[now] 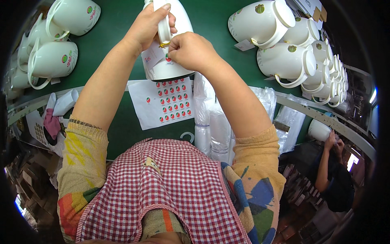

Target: The person assembles white plastic pitchers by attaching lids and applying small round stickers to the body. They handle pitchers and lids one at a time, place stickers from a sheet onto each pitcher, and set the finished units aside on the table.

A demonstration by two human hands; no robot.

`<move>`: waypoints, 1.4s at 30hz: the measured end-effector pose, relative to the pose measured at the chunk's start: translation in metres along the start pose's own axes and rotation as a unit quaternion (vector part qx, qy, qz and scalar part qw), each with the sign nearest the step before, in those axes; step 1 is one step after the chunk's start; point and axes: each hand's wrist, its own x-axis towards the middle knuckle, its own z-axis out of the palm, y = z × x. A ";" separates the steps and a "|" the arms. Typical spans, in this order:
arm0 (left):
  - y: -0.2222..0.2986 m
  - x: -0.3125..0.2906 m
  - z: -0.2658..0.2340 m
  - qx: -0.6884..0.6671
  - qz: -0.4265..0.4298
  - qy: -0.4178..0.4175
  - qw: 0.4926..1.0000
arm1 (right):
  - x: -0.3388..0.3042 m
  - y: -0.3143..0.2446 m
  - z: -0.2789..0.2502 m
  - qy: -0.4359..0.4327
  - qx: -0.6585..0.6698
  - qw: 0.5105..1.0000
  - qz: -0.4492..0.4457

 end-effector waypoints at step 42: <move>0.011 0.121 0.113 0.410 0.210 -0.085 0.884 | -0.152 0.130 0.059 0.149 0.387 0.910 0.011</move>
